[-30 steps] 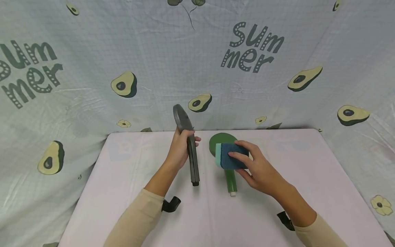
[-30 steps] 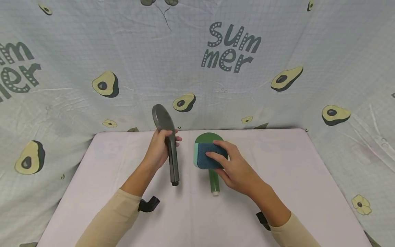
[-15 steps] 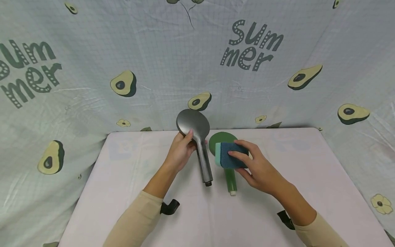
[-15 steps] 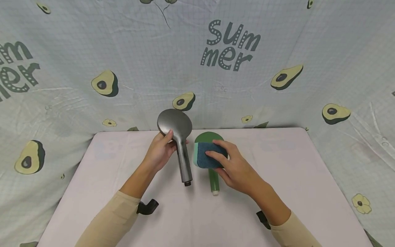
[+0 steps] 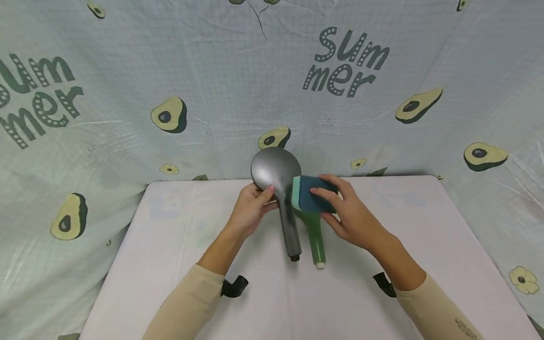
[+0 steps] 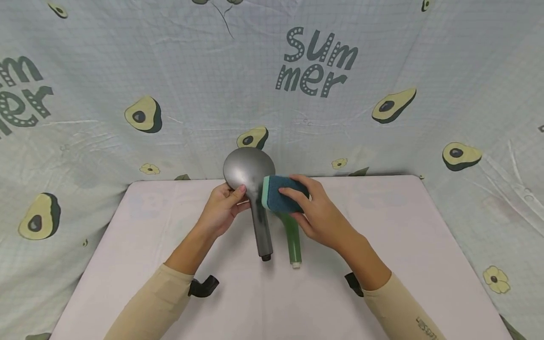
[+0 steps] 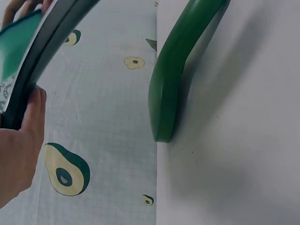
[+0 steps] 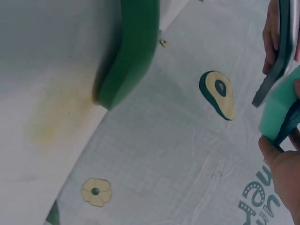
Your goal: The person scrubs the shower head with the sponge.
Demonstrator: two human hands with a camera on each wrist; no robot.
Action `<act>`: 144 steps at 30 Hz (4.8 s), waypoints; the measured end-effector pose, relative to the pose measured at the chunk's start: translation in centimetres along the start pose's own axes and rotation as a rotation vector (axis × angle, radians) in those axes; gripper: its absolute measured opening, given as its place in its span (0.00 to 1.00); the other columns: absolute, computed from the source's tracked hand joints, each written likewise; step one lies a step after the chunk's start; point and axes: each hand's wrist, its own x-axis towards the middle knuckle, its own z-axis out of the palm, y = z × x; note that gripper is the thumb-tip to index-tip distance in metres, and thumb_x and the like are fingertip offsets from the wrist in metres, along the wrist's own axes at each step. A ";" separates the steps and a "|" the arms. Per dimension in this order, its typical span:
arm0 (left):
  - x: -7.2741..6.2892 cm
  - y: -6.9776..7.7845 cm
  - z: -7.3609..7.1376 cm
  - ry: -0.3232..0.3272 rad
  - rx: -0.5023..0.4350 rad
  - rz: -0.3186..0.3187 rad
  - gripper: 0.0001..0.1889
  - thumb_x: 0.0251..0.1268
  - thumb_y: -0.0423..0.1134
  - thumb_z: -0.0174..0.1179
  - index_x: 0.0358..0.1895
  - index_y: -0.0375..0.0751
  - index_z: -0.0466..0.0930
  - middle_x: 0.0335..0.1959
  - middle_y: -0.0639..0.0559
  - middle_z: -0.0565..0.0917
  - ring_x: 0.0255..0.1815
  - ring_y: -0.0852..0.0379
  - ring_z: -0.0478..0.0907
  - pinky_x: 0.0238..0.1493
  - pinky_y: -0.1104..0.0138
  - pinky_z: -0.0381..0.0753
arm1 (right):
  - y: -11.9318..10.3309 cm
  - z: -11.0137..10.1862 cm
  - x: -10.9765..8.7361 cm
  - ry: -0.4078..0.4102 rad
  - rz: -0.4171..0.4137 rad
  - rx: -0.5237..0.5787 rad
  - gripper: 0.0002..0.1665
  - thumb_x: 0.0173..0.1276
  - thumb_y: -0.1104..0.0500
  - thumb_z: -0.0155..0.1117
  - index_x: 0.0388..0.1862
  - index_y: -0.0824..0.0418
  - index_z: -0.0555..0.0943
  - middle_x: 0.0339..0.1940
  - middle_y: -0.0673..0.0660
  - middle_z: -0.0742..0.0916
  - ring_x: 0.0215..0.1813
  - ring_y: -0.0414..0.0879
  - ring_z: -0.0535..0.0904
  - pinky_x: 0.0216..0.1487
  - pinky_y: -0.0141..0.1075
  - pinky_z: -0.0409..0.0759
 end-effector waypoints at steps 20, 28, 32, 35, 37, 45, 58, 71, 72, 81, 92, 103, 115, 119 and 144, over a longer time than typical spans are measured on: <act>0.1 0.2 0.7 0.027 0.009 0.049 0.23 0.86 0.34 0.43 0.76 0.31 0.57 0.57 0.34 0.81 0.40 0.57 0.90 0.40 0.62 0.91 | -2.8 0.2 1.2 -0.204 -0.162 -0.055 0.47 0.63 0.67 0.75 0.79 0.48 0.68 0.74 0.65 0.71 0.70 0.63 0.70 0.65 0.55 0.80; 0.0 0.9 0.7 0.120 0.048 0.084 0.24 0.85 0.35 0.45 0.77 0.35 0.58 0.65 0.24 0.76 0.44 0.49 0.90 0.42 0.58 0.90 | -5.0 0.2 -2.2 -0.324 -0.272 -0.061 0.48 0.62 0.62 0.77 0.79 0.40 0.68 0.74 0.59 0.73 0.69 0.58 0.71 0.64 0.49 0.82; -0.1 1.2 1.1 0.160 0.094 0.074 0.23 0.85 0.35 0.46 0.77 0.38 0.59 0.64 0.26 0.77 0.44 0.49 0.89 0.39 0.61 0.91 | -4.6 0.0 -1.6 -0.294 -0.244 -0.124 0.49 0.59 0.59 0.81 0.78 0.42 0.70 0.72 0.60 0.74 0.67 0.59 0.73 0.61 0.48 0.85; -0.2 1.2 1.6 0.167 0.124 0.079 0.24 0.85 0.36 0.45 0.77 0.38 0.58 0.65 0.26 0.76 0.51 0.40 0.88 0.40 0.60 0.91 | -3.8 -0.2 -0.3 -0.250 -0.204 -0.167 0.49 0.58 0.60 0.82 0.77 0.43 0.71 0.71 0.62 0.75 0.65 0.61 0.74 0.59 0.50 0.85; -0.3 1.0 1.8 0.162 0.142 0.084 0.24 0.85 0.36 0.44 0.77 0.38 0.58 0.66 0.27 0.76 0.55 0.35 0.85 0.42 0.60 0.91 | -3.3 -0.4 0.7 -0.219 -0.178 -0.187 0.48 0.59 0.60 0.81 0.77 0.44 0.71 0.70 0.64 0.75 0.64 0.62 0.75 0.59 0.52 0.85; -0.8 0.5 2.2 0.117 0.197 0.132 0.22 0.86 0.37 0.44 0.76 0.38 0.60 0.65 0.31 0.77 0.57 0.39 0.86 0.46 0.59 0.90 | -2.8 -1.0 3.6 -0.184 -0.174 -0.323 0.43 0.61 0.62 0.78 0.75 0.46 0.74 0.70 0.64 0.76 0.63 0.64 0.75 0.63 0.53 0.82; -0.1 1.0 1.9 0.156 0.267 0.192 0.22 0.85 0.35 0.45 0.75 0.32 0.61 0.66 0.28 0.77 0.58 0.33 0.83 0.46 0.56 0.89 | -6.5 -0.9 1.4 -0.388 -0.359 -0.484 0.47 0.52 0.52 0.85 0.73 0.43 0.76 0.70 0.60 0.76 0.62 0.62 0.76 0.59 0.49 0.85; 0.1 1.9 1.4 0.203 0.005 0.194 0.21 0.87 0.35 0.39 0.75 0.34 0.59 0.65 0.29 0.76 0.42 0.54 0.90 0.41 0.57 0.91 | -4.5 -0.2 -1.6 -0.283 -0.215 -0.077 0.49 0.60 0.58 0.80 0.78 0.43 0.68 0.73 0.60 0.73 0.70 0.55 0.72 0.66 0.48 0.81; 0.1 1.8 1.4 0.190 -0.011 0.202 0.22 0.87 0.35 0.39 0.76 0.34 0.57 0.66 0.28 0.75 0.43 0.52 0.90 0.42 0.56 0.91 | -4.3 -0.1 -1.5 -0.270 -0.180 -0.049 0.49 0.61 0.58 0.79 0.79 0.44 0.67 0.74 0.61 0.72 0.71 0.55 0.72 0.65 0.48 0.82; -0.5 1.0 2.1 0.098 -0.069 0.215 0.23 0.87 0.37 0.37 0.77 0.32 0.53 0.66 0.28 0.74 0.42 0.58 0.89 0.39 0.64 0.91 | -3.2 1.6 1.6 -0.055 0.177 0.213 0.43 0.74 0.57 0.68 0.82 0.52 0.59 0.76 0.63 0.65 0.72 0.58 0.71 0.64 0.55 0.80; -0.8 1.2 2.1 0.061 -0.132 0.307 0.23 0.88 0.40 0.35 0.74 0.28 0.54 0.53 0.44 0.78 0.42 0.56 0.90 0.41 0.62 0.91 | -3.3 1.0 3.1 -0.057 0.310 0.467 0.43 0.77 0.59 0.63 0.84 0.51 0.55 0.73 0.61 0.69 0.72 0.56 0.71 0.67 0.58 0.79; -0.6 1.9 1.1 0.058 -0.169 0.363 0.25 0.88 0.42 0.35 0.78 0.34 0.53 0.71 0.27 0.70 0.46 0.47 0.91 0.47 0.56 0.90 | -4.4 1.8 -2.9 -0.159 0.171 0.629 0.48 0.71 0.69 0.65 0.83 0.60 0.52 0.72 0.59 0.69 0.71 0.49 0.72 0.66 0.46 0.82; -0.5 1.6 1.6 0.130 -0.222 0.308 0.23 0.89 0.41 0.33 0.77 0.34 0.56 0.67 0.31 0.73 0.44 0.47 0.91 0.46 0.58 0.90 | -5.0 1.0 -4.4 -0.006 -0.077 0.209 0.28 0.80 0.45 0.56 0.73 0.56 0.74 0.71 0.66 0.73 0.71 0.54 0.70 0.68 0.32 0.75; -0.4 1.5 1.6 0.179 -0.161 0.284 0.23 0.88 0.39 0.33 0.78 0.36 0.54 0.70 0.30 0.71 0.49 0.37 0.88 0.47 0.55 0.89 | -6.3 0.0 -2.9 -0.051 -0.220 -0.100 0.22 0.83 0.51 0.53 0.71 0.43 0.78 0.67 0.63 0.78 0.64 0.60 0.74 0.61 0.49 0.81; -0.1 1.6 1.5 0.146 -0.238 0.294 0.24 0.88 0.41 0.33 0.79 0.39 0.55 0.71 0.32 0.71 0.42 0.46 0.91 0.49 0.55 0.90 | -3.2 -0.4 -4.8 -0.149 0.112 0.315 0.40 0.66 0.69 0.72 0.74 0.53 0.69 0.79 0.62 0.65 0.77 0.50 0.64 0.58 0.26 0.79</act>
